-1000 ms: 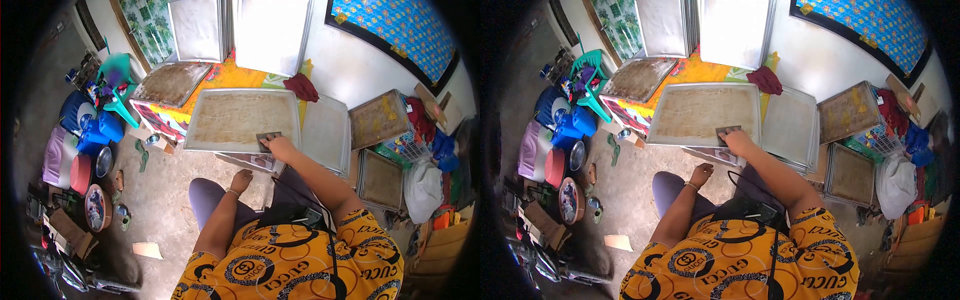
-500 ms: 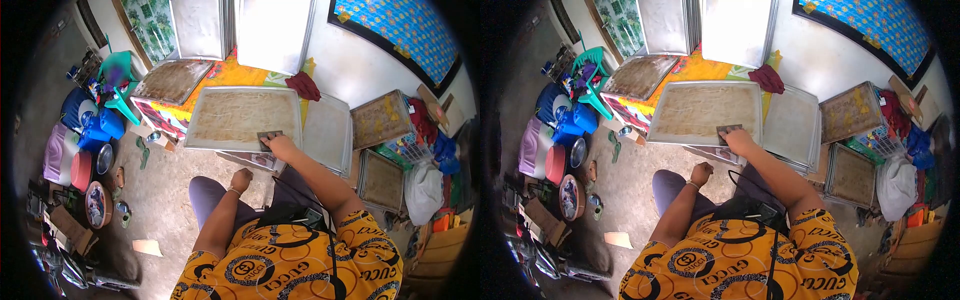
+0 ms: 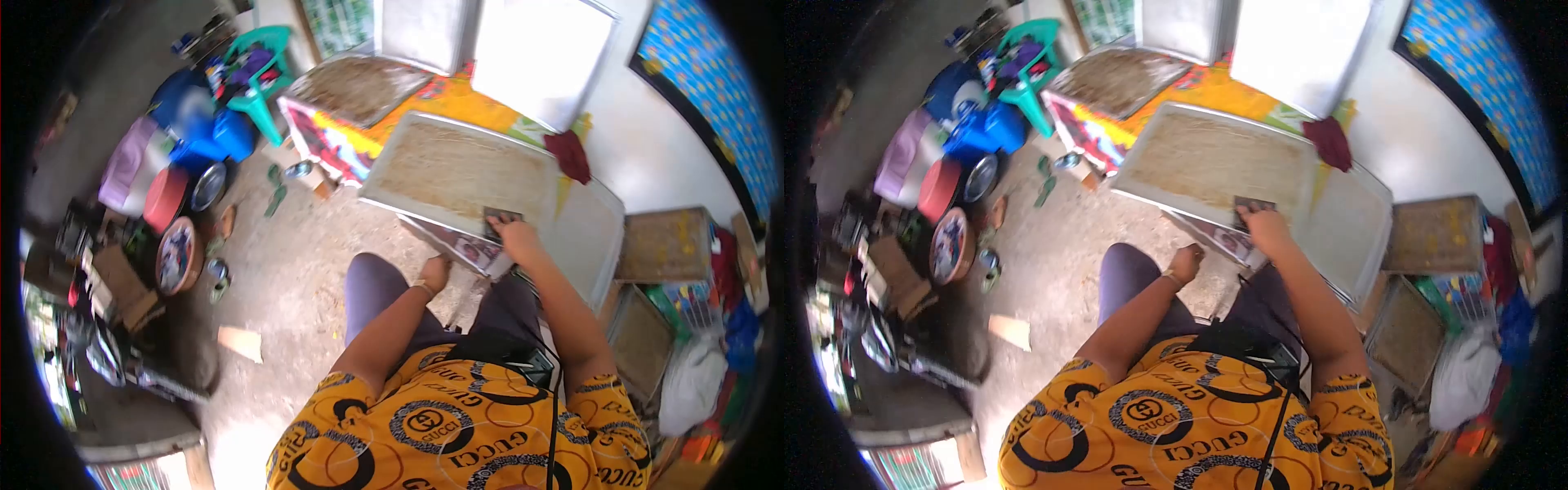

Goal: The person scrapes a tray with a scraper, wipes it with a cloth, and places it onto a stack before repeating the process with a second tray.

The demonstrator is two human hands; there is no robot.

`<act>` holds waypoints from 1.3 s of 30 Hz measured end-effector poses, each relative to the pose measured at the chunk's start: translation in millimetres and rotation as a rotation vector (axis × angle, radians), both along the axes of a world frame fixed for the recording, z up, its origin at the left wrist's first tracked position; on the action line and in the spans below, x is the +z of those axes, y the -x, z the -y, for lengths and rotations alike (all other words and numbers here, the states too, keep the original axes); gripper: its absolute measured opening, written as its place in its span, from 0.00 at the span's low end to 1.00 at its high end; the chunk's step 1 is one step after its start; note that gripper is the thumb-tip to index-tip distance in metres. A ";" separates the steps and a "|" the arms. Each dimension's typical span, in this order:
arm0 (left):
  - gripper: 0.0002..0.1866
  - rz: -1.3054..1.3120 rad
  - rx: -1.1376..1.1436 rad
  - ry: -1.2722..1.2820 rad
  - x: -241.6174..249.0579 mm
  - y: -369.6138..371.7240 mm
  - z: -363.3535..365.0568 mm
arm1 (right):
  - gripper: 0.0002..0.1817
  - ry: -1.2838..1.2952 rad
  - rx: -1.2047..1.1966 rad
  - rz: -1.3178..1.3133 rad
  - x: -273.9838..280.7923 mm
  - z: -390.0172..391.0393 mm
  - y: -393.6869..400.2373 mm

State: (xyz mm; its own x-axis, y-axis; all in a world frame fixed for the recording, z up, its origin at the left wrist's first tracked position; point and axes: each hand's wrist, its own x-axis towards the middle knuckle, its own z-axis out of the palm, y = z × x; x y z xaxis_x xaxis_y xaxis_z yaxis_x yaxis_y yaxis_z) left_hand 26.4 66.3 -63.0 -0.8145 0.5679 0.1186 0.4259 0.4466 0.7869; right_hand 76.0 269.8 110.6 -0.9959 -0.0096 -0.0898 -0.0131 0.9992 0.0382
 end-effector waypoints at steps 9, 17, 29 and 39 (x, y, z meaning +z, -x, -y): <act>0.08 -0.058 0.032 0.273 64.3 -15.8 -1.3 | 0.29 0.069 -0.053 0.084 -0.9 -3.0 1.3; 0.07 0.026 0.005 0.098 16.9 -2.6 -13.1 | 0.30 0.031 0.008 -0.014 -11.9 -10.0 5.9; 0.21 0.226 0.013 0.221 29.0 6.1 4.8 | 0.28 0.061 0.004 -0.057 -11.1 -7.9 5.6; 0.17 -0.002 -0.610 0.696 -1.3 5.3 -4.0 | 0.28 0.051 0.011 -0.065 -10.9 -7.3 4.9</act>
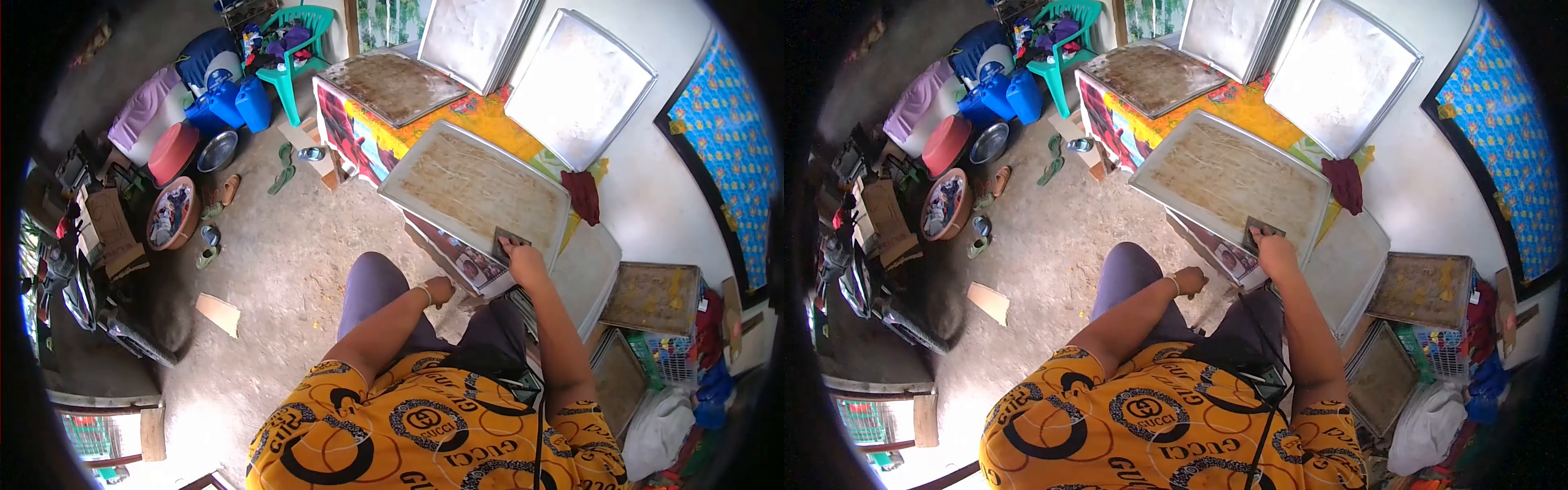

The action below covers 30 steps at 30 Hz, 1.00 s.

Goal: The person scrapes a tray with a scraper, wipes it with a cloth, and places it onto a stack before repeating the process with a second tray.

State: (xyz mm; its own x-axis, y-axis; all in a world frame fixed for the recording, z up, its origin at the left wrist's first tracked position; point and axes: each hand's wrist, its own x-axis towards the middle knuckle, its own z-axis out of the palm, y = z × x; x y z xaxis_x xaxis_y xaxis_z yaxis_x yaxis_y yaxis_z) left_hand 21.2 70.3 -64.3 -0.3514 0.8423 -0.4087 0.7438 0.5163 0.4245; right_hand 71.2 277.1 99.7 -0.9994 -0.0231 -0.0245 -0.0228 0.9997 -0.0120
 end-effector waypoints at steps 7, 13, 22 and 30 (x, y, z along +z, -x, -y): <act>0.21 0.107 0.196 -0.317 -39.1 -1.2 5.6 | 0.28 -0.030 0.007 -0.008 -2.0 -0.4 -0.3; 0.23 0.119 -0.031 -0.224 -79.9 5.5 -5.6 | 0.29 -0.027 0.012 -0.011 -2.9 -1.0 0.6; 0.23 0.105 -0.041 -0.210 -59.3 4.8 -2.7 | 0.28 -0.064 0.037 -0.068 -11.4 -3.9 1.2; 0.22 0.182 0.031 -0.036 -26.5 1.3 0.2 | 0.27 -0.064 0.044 -0.060 -10.7 -4.1 2.1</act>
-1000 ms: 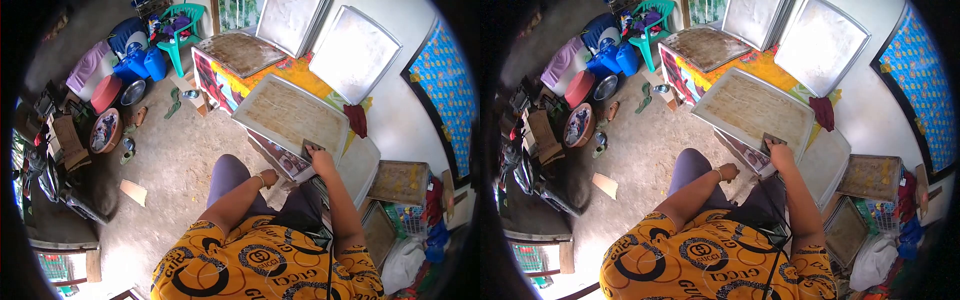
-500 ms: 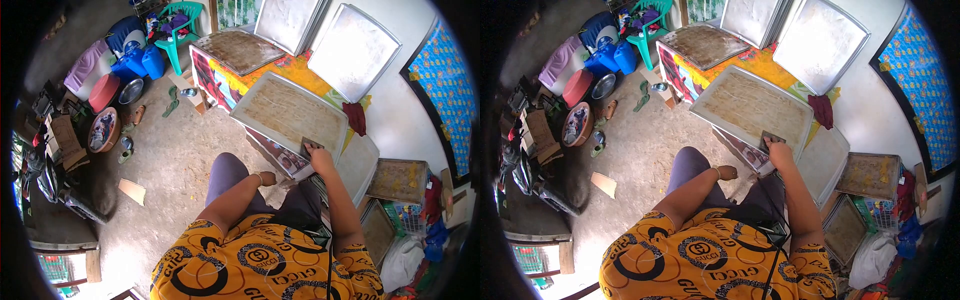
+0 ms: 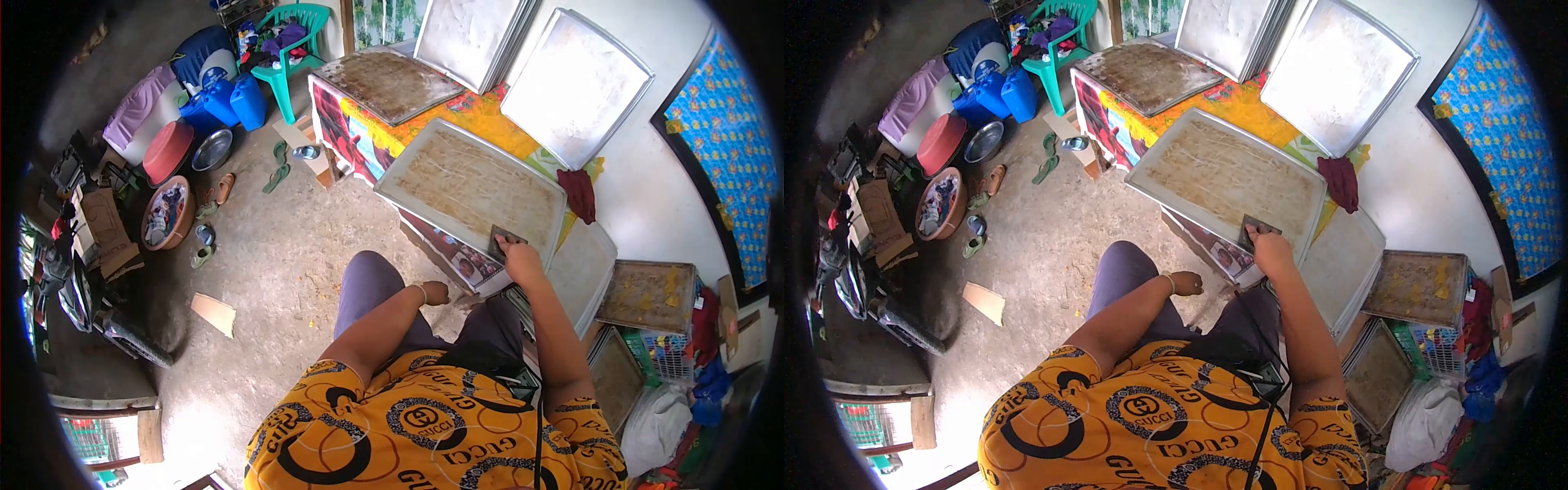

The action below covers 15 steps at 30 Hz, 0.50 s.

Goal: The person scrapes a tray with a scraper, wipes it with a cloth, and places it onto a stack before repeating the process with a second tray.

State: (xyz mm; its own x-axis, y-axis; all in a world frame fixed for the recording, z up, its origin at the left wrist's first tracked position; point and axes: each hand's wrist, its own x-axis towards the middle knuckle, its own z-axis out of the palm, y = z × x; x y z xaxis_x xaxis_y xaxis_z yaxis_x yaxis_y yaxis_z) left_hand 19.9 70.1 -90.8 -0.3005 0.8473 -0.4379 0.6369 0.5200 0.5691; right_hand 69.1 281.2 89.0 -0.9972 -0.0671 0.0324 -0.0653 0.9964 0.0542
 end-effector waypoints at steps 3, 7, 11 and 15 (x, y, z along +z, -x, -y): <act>0.26 0.037 0.072 0.038 12.0 -2.6 2.5 | 0.27 0.019 -0.016 0.034 2.8 0.6 1.0; 0.29 0.047 0.046 0.066 19.0 -2.4 4.1 | 0.27 0.035 -0.021 0.035 5.3 1.9 0.3; 0.30 0.038 0.032 0.064 18.2 -2.8 4.7 | 0.27 0.022 -0.018 0.028 4.2 1.8 -0.3; 0.31 0.026 0.052 0.035 13.5 -4.4 7.5 | 0.28 0.023 -0.037 0.075 11.6 4.7 0.6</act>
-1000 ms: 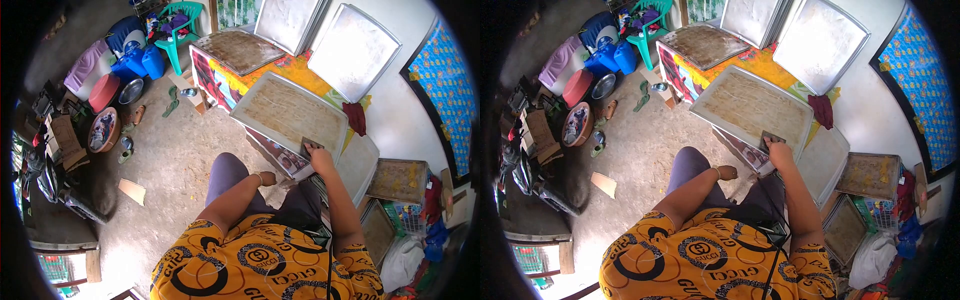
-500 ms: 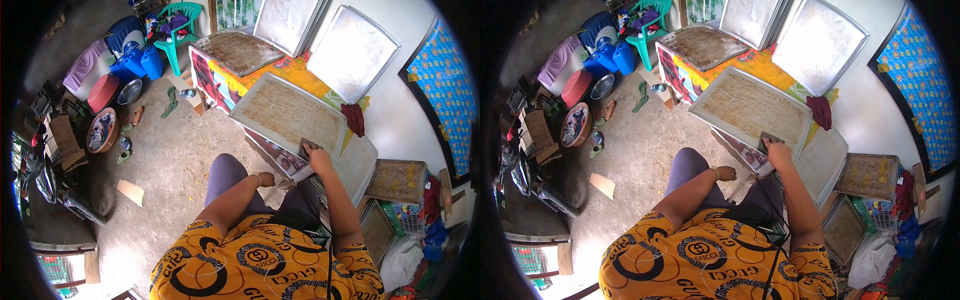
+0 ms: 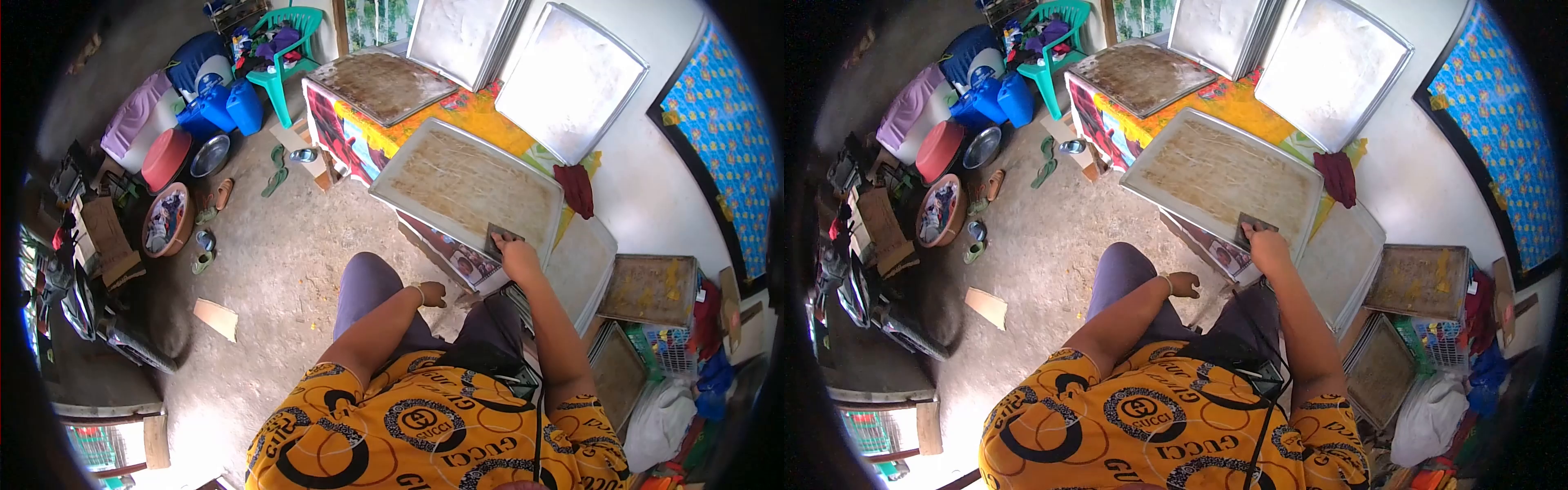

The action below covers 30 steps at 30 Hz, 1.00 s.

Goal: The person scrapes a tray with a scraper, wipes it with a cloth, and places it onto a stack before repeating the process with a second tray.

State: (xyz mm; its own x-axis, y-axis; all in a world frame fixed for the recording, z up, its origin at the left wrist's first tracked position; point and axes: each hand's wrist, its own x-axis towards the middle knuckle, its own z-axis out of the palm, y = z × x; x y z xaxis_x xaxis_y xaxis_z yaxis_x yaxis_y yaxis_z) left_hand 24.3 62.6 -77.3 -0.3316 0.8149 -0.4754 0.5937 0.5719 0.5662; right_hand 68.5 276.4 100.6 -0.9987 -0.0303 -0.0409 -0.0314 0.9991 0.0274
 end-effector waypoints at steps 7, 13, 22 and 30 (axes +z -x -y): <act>0.29 -0.025 0.026 -0.038 4.2 -4.0 3.8 | 0.28 0.049 -0.071 0.021 -3.8 -1.6 0.8; 0.31 -0.013 0.041 -0.034 3.4 -4.6 6.0 | 0.27 0.020 -0.013 -0.012 -6.0 -4.4 -0.4; 0.32 0.012 0.024 -0.001 9.3 -5.0 8.0 | 0.25 -0.009 -0.026 0.015 6.4 4.1 -6.8; 0.24 -0.125 0.025 -0.123 -2.6 -3.1 0.0 | 0.40 0.008 -0.006 0.059 -0.5 -0.9 -2.7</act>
